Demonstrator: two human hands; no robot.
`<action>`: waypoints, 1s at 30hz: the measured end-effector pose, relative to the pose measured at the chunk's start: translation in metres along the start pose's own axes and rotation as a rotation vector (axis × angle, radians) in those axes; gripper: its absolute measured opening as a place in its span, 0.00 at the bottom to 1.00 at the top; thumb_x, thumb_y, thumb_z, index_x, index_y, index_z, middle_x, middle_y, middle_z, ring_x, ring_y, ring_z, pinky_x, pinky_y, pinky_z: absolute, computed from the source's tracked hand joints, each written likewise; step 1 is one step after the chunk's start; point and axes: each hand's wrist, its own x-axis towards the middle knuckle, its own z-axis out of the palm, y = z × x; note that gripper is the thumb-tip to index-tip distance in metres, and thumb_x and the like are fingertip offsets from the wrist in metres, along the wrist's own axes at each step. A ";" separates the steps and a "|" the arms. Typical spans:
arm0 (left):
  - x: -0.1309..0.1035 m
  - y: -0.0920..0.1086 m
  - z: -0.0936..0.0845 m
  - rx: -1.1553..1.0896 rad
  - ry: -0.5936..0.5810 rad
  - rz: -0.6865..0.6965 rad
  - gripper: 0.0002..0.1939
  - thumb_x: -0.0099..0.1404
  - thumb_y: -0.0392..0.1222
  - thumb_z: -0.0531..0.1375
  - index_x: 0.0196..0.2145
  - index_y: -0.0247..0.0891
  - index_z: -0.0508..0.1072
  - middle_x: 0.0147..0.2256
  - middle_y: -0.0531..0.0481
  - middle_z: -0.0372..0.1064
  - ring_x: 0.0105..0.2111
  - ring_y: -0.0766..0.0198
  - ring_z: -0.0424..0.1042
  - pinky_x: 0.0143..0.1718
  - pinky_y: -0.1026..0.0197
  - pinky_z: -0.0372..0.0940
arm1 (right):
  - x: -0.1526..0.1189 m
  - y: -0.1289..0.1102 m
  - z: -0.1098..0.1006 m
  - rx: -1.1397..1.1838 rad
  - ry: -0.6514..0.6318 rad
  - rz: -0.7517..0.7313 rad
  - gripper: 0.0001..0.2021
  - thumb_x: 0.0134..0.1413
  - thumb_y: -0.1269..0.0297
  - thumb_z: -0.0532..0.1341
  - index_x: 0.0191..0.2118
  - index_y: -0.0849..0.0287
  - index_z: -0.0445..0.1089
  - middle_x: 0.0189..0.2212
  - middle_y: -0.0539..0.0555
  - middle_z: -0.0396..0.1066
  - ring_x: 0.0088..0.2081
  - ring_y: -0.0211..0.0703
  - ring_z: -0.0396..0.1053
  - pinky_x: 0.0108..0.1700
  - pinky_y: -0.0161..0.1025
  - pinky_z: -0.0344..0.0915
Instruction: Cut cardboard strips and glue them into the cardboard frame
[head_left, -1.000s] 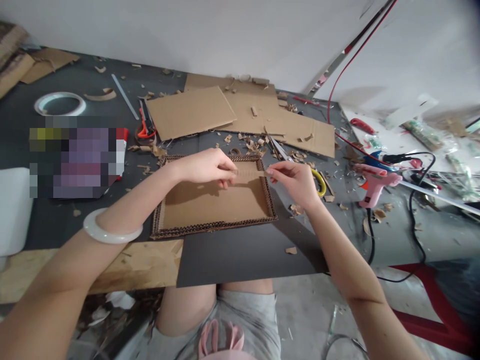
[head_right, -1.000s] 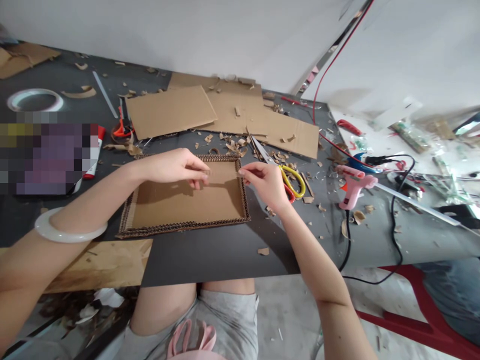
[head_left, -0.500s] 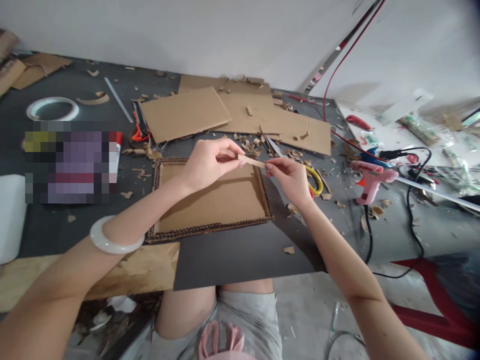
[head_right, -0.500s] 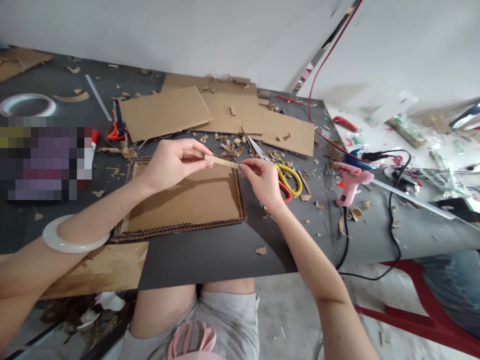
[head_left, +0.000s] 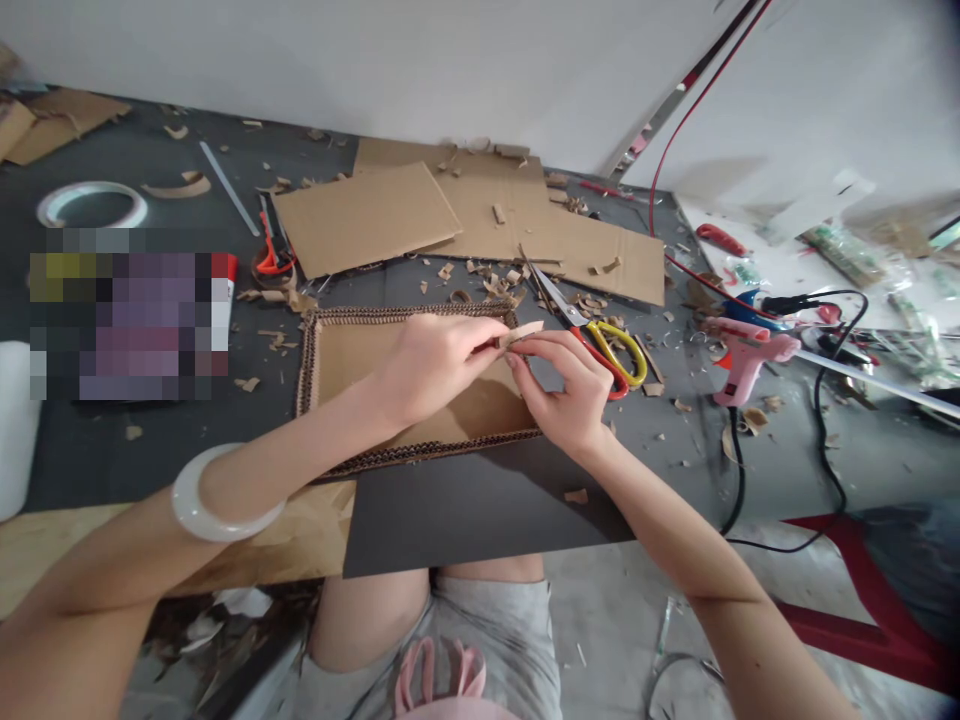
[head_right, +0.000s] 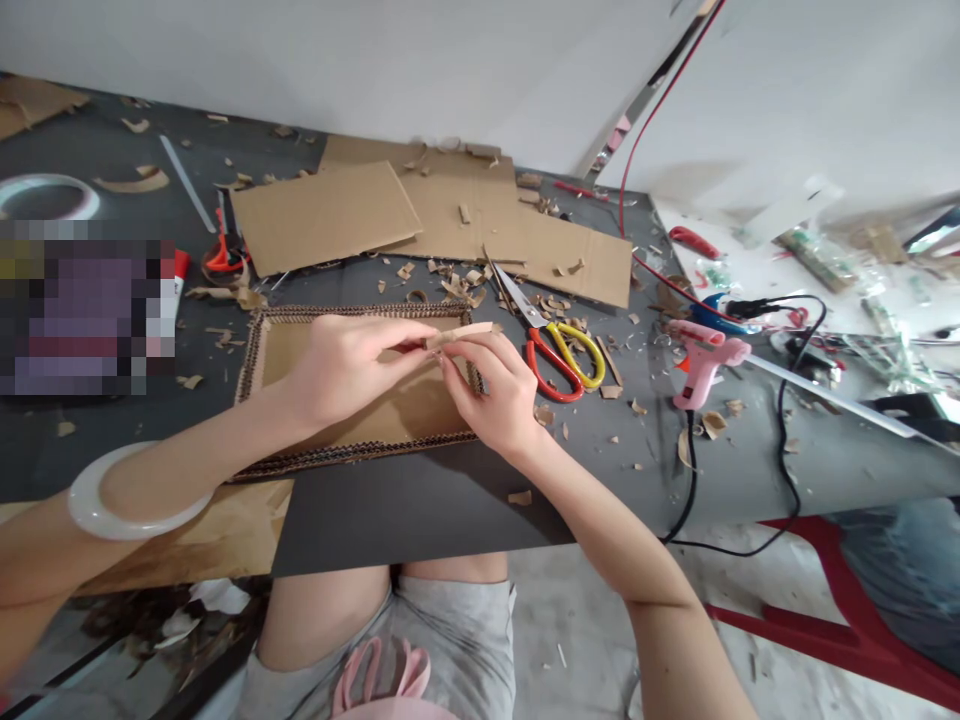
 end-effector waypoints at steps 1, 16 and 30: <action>0.000 0.000 0.000 0.009 -0.011 0.003 0.06 0.64 0.36 0.58 0.33 0.36 0.75 0.30 0.52 0.77 0.29 0.67 0.76 0.30 0.69 0.65 | 0.000 0.000 0.000 0.004 0.002 0.005 0.06 0.51 0.75 0.61 0.34 0.57 0.71 0.32 0.54 0.74 0.35 0.41 0.73 0.38 0.40 0.71; -0.003 0.001 0.002 0.045 -0.080 0.052 0.08 0.65 0.34 0.55 0.35 0.35 0.75 0.31 0.51 0.77 0.30 0.66 0.76 0.31 0.68 0.65 | 0.001 -0.003 0.000 0.041 -0.020 0.007 0.06 0.50 0.77 0.61 0.33 0.60 0.70 0.30 0.55 0.74 0.34 0.40 0.72 0.37 0.39 0.71; -0.008 0.008 -0.001 0.222 -0.179 0.128 0.11 0.67 0.32 0.50 0.33 0.31 0.73 0.31 0.44 0.75 0.28 0.63 0.74 0.28 0.65 0.65 | -0.002 -0.007 0.002 -0.043 -0.092 0.024 0.06 0.52 0.75 0.56 0.33 0.57 0.68 0.31 0.54 0.73 0.34 0.41 0.71 0.35 0.40 0.70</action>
